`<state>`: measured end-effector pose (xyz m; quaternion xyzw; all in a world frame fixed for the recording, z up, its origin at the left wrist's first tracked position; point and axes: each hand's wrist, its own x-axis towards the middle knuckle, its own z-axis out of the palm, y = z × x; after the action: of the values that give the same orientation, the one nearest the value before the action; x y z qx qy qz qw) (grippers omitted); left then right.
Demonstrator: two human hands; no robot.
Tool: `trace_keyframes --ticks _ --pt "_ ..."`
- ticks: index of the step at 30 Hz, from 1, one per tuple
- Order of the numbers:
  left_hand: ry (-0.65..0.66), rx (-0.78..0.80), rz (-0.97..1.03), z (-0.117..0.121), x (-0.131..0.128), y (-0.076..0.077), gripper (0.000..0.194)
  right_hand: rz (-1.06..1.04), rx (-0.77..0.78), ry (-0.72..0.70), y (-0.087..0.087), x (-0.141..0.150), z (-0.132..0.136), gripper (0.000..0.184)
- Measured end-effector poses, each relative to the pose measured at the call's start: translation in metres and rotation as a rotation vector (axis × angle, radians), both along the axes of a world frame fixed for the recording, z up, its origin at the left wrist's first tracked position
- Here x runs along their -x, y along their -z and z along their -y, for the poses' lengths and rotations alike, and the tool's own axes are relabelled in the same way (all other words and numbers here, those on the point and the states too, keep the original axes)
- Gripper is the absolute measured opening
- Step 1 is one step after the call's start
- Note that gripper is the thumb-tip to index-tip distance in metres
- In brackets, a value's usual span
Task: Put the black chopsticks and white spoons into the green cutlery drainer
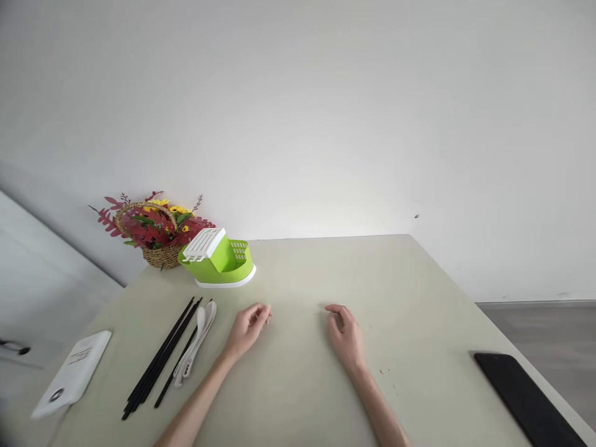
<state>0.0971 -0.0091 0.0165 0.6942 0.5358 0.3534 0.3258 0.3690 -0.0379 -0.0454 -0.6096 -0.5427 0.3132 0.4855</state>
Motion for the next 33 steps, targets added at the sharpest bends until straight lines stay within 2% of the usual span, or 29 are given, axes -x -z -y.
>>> trace_keyframes --ticks 3,6,12,16,22,33 --pt "0.007 0.017 -0.005 0.005 -0.004 0.015 0.051 0.026 -0.027 -0.127 -0.003 -0.008 0.015 0.032" --pt "-0.025 0.038 0.025 0.004 0.0 0.019 0.052 0.051 -0.069 -0.213 -0.004 -0.011 0.037 0.029" --pt "-0.074 0.063 0.061 0.002 0.005 0.024 0.051 0.247 -0.125 -0.167 0.007 0.002 0.069 0.03" --pt "-0.055 0.04 0.029 0.002 0.004 0.025 0.052 0.17 -0.155 -0.053 0.01 0.01 0.072 0.03" --pt "-0.041 -0.009 -0.046 0.004 0.001 0.022 0.055 0.101 -0.169 -0.033 0.01 0.01 0.071 0.032" --pt "0.013 -0.122 -0.172 0.011 0.0 0.027 0.047 0.213 -0.136 -0.158 0.013 -0.006 0.07 0.029"
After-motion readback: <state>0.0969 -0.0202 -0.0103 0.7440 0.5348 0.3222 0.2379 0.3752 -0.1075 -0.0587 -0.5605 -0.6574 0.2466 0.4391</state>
